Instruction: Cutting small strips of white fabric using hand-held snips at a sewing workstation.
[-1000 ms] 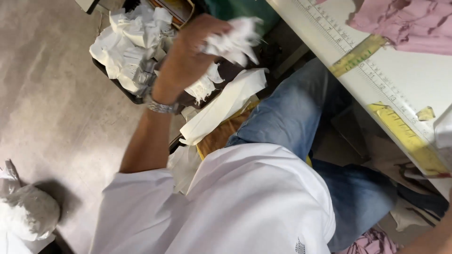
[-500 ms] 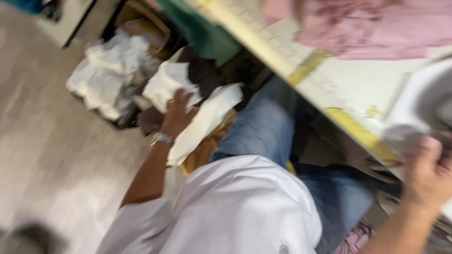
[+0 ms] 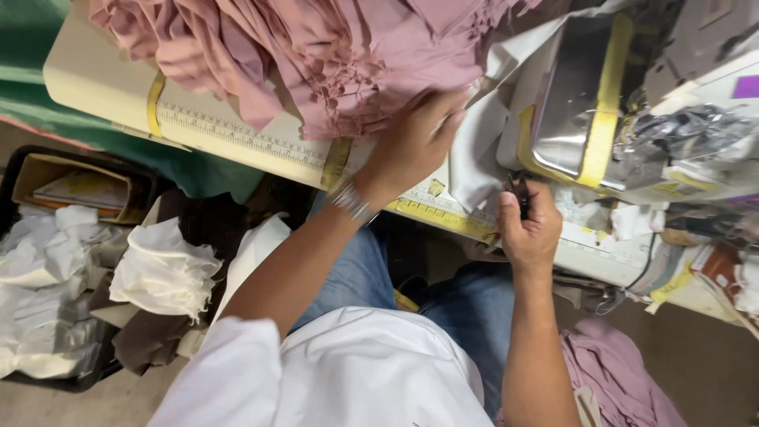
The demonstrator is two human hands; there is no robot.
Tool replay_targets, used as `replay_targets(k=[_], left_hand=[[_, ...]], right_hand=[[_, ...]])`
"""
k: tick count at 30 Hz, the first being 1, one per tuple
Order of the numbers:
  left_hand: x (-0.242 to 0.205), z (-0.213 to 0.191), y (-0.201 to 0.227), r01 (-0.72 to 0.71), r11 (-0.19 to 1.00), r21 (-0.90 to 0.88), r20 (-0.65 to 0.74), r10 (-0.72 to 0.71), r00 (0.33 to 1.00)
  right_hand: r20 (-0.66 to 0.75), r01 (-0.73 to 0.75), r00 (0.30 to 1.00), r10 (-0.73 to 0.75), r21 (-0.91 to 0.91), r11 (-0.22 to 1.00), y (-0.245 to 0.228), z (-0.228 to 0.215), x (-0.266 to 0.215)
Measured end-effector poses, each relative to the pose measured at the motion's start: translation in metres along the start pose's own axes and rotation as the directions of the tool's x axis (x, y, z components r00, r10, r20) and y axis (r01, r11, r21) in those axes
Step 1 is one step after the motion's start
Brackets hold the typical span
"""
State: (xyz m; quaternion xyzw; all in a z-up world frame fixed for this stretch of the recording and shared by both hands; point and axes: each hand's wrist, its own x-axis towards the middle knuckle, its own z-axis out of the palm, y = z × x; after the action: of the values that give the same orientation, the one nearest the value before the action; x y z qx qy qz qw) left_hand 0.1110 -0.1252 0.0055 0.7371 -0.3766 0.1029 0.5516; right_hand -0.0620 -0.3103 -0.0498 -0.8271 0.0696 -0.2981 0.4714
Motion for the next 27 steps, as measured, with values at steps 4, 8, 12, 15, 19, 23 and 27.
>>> replay_targets(k=[4, 8, 12, 15, 19, 23, 27], left_hand=[[0.059, 0.057, -0.018, 0.05, 0.938, 0.344, 0.225, -0.134, 0.965], [0.1, 0.047, 0.003, 0.319, 0.882, -0.348, 0.267, -0.233, 0.935], [0.117, -0.016, 0.045, 0.003, 0.073, -0.997, 0.007, 0.056, 0.998], [0.099, -0.08, 0.068, 0.014, -0.073, -0.997, -0.007, 0.276, 0.961], [0.035, -0.162, 0.092, -0.161, 0.108, -0.981, -0.125, 0.28, 0.952], [-0.042, -0.193, 0.132, 0.179, 0.51, -0.841, 0.26, 0.091, 0.961], [-0.137, -0.148, 0.087, 0.58, 0.504, -0.64, 0.327, -0.505, 0.799]], right_hand=[[0.021, -0.085, 0.996, 0.09, -0.173, 0.981, -0.012, -0.003, -0.003], [0.006, -0.071, 0.997, 0.073, -0.184, 0.98, -0.008, -0.003, -0.001], [0.009, -0.074, 0.997, 0.077, -0.163, 0.984, -0.008, -0.003, -0.003], [0.013, -0.079, 0.997, 0.082, -0.154, 0.985, -0.012, -0.003, -0.003], [0.033, -0.062, 0.997, 0.068, -0.137, 0.989, -0.012, -0.003, -0.002], [0.07, -0.13, 0.988, 0.139, -0.127, 0.983, -0.038, -0.004, -0.004], [0.203, -0.023, 0.977, 0.07, -0.228, 0.973, -0.06, -0.008, -0.013]])
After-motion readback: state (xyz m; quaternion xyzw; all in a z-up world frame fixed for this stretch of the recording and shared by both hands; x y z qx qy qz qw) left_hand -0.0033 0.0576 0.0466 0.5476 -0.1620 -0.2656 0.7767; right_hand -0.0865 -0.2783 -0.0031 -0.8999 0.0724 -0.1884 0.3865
